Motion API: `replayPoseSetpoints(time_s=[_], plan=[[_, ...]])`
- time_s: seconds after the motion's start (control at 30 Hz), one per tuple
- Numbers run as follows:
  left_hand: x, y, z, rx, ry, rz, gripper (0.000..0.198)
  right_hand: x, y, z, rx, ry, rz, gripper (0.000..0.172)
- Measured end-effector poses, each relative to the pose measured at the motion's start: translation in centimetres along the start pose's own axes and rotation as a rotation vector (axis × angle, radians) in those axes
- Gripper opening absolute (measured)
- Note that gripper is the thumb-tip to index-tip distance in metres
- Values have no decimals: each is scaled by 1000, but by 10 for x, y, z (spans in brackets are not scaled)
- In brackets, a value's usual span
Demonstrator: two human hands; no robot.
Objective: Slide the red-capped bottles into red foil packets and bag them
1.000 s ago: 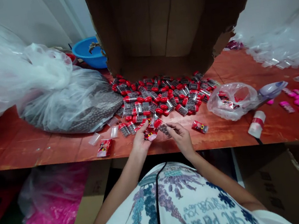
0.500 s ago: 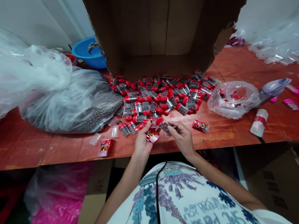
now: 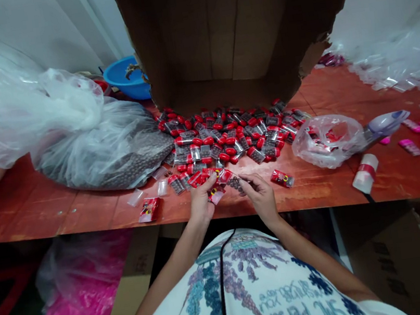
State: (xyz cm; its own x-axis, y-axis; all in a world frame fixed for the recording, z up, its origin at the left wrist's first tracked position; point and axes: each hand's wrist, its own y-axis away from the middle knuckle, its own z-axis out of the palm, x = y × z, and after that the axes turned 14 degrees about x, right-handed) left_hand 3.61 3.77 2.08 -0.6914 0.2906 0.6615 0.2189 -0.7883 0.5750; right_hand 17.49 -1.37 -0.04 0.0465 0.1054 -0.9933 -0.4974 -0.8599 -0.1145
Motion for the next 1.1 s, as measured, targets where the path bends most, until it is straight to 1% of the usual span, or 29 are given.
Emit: replayPoseSetpoints(time_s=[0.13, 0.2, 0.3, 0.37, 0.5, 0.6, 0.67, 0.73, 0.83, 0.97, 1.03, 1.1], plan=[[3, 5, 0, 14, -37, 56, 33, -2, -2, -5, -82, 73, -90, 22], [4, 6, 1, 26, -57, 68, 33, -4, -4, -7, -99, 90, -119, 21], [5, 7, 0, -6, -50, 131, 32, -7, -6, -10, -115, 88, -134, 22], [5, 6, -2, -27, -32, 175, 29, -9, -7, -11, -147, 112, -174, 22], [5, 6, -3, -47, -58, 182, 26, -12, -5, -13, -164, 150, -253, 24], [6, 8, -3, -47, -55, 196, 28, -14, -4, -14, -170, 138, -255, 24], [6, 9, -2, -36, -34, 191, 31, -15, -4, -14, -175, 123, -220, 22], [6, 11, -1, -22, -38, 164, 33, -15, -4, -14, -176, 79, -153, 21], [4, 12, -1, -21, -90, 137, 34, -11, -3, -11, -139, -27, 13, 21], [1, 11, -3, -49, -120, 214, 36, -3, 1, -6, -48, -128, 236, 26], [-1, 10, -6, -70, -135, 233, 34, 0, 2, -5, -32, -146, 283, 28], [-2, 9, -8, -97, -162, 225, 32, 1, 3, -5, -29, -146, 261, 28]])
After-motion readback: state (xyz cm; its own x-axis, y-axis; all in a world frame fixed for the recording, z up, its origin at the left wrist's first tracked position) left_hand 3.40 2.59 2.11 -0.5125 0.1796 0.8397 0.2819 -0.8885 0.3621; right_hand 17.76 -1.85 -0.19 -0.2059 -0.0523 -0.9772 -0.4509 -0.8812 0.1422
